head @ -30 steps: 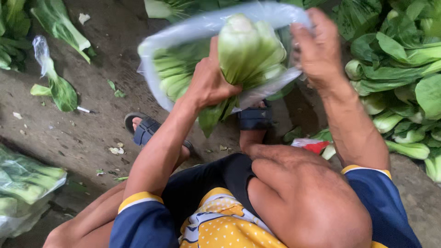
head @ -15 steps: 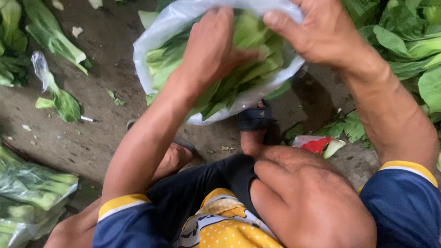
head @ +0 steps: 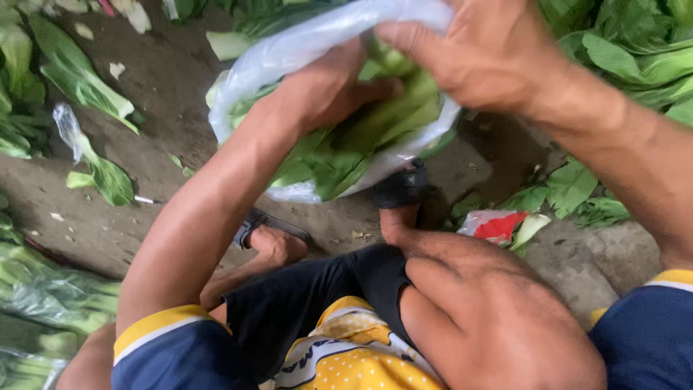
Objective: The person sits on the ground and packs bok choy into a clear plastic bag. They repeatedly pick up bunches of bok choy from a large pile and place them into the bag, arranging them to fit.
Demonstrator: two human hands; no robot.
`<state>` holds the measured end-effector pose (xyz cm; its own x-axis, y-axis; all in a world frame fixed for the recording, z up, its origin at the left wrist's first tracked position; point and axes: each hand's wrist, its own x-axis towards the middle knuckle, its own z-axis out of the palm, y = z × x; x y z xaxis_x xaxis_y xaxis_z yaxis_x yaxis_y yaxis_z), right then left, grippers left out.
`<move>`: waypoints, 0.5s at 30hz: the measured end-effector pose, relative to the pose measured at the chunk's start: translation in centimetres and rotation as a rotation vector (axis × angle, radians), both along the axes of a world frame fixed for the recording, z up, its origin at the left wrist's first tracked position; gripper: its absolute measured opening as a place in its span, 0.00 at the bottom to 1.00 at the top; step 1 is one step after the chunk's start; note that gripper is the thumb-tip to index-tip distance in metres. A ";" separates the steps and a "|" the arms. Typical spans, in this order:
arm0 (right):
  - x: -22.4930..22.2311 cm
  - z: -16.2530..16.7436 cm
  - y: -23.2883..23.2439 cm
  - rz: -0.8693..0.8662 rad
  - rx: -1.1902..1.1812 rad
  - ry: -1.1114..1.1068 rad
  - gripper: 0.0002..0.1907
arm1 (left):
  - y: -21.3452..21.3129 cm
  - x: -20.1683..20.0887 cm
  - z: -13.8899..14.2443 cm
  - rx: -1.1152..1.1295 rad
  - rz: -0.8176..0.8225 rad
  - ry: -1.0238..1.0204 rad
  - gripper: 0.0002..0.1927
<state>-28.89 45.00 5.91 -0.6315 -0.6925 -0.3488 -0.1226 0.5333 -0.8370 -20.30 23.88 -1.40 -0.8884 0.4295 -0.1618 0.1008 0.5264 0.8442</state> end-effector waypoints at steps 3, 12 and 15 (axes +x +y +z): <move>0.7 -0.5 1.3 0.039 -0.276 0.121 0.11 | 0.9 -1.8 -0.5 0.002 -0.304 -0.139 0.20; 1.8 -1.9 4.4 -0.035 -0.243 0.195 0.06 | 4.2 -5.4 -4.5 -0.284 -0.231 -0.408 0.20; 2.3 -1.5 6.3 -0.082 -0.190 0.254 0.06 | 4.0 -3.3 -5.1 -0.222 -0.036 -0.266 0.20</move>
